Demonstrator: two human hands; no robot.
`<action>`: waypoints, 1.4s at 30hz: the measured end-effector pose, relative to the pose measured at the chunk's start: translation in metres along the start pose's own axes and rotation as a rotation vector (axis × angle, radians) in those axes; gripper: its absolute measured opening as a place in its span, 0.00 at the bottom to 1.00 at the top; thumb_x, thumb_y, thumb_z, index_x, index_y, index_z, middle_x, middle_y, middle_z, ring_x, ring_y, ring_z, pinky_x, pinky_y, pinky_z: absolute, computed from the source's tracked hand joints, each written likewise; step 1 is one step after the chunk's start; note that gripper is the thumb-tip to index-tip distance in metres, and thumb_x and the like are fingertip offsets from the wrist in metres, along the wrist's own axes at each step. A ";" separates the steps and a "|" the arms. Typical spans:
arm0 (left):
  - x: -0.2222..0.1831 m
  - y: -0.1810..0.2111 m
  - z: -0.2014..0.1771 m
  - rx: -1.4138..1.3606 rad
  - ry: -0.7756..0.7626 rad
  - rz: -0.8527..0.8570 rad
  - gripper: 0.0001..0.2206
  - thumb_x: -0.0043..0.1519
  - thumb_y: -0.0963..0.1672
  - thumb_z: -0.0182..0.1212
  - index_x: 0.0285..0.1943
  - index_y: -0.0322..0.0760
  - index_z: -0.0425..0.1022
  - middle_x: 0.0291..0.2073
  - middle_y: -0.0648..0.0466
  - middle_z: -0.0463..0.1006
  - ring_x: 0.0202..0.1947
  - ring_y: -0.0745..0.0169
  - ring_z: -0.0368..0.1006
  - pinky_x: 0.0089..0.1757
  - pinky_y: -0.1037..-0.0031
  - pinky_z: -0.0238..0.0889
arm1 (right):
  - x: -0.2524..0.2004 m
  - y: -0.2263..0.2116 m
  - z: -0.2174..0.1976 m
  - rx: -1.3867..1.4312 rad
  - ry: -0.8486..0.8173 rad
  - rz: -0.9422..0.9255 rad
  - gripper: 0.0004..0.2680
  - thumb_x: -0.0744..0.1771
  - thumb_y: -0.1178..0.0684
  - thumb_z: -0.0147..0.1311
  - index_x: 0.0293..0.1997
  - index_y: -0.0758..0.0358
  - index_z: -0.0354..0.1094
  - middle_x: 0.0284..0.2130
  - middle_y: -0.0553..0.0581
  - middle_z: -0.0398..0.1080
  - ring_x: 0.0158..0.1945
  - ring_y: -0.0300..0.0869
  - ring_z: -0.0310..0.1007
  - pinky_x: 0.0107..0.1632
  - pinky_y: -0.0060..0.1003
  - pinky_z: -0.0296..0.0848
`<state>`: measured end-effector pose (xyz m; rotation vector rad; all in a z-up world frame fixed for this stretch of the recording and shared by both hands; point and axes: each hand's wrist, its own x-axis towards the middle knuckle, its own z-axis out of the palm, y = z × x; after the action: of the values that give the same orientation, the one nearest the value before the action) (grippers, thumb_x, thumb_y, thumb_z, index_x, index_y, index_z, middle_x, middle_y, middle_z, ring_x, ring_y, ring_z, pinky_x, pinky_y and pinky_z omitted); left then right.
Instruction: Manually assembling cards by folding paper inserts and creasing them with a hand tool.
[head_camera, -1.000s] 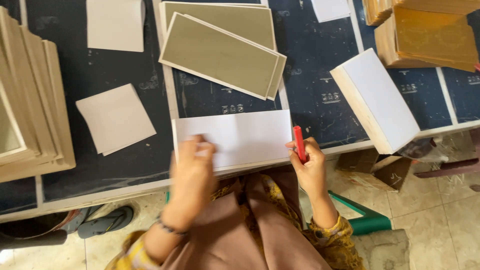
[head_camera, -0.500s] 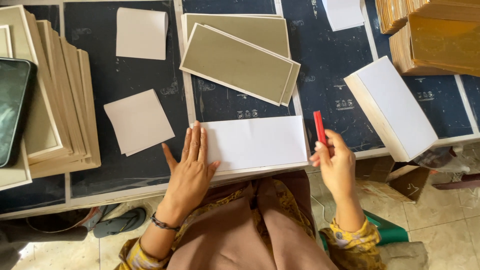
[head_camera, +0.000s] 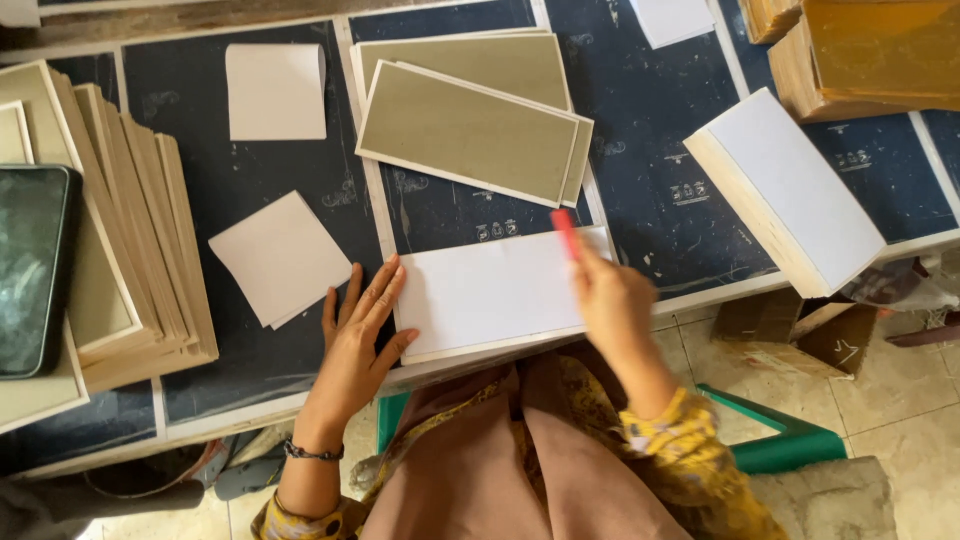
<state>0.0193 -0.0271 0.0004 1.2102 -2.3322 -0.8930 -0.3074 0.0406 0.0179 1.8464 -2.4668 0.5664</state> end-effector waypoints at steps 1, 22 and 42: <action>0.003 0.001 -0.001 0.001 0.001 0.008 0.35 0.65 0.53 0.57 0.83 0.55 0.50 0.82 0.64 0.47 0.81 0.47 0.31 0.68 0.41 0.18 | 0.000 0.012 0.006 -0.002 0.008 0.003 0.16 0.66 0.53 0.57 0.61 0.53 0.74 0.29 0.65 0.80 0.33 0.61 0.81 0.37 0.57 0.78; 0.003 0.001 0.002 -0.191 0.190 0.008 0.29 0.58 0.50 0.70 0.72 0.54 0.71 0.71 0.58 0.67 0.73 0.44 0.55 0.69 0.43 0.34 | 0.013 -0.005 0.028 -0.036 -0.057 0.205 0.15 0.69 0.49 0.51 0.64 0.53 0.73 0.29 0.70 0.80 0.36 0.65 0.82 0.42 0.61 0.78; 0.018 0.031 0.020 0.424 0.119 -0.015 0.30 0.67 0.52 0.53 0.78 0.37 0.57 0.78 0.56 0.56 0.78 0.46 0.46 0.64 0.48 0.44 | -0.061 -0.061 0.001 0.127 0.214 -0.191 0.33 0.63 0.70 0.50 0.78 0.47 0.53 0.16 0.39 0.57 0.17 0.35 0.52 0.21 0.38 0.56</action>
<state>-0.0206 -0.0214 0.0071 1.3957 -2.4898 -0.3214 -0.2320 0.0819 0.0203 1.9216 -2.1376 0.8763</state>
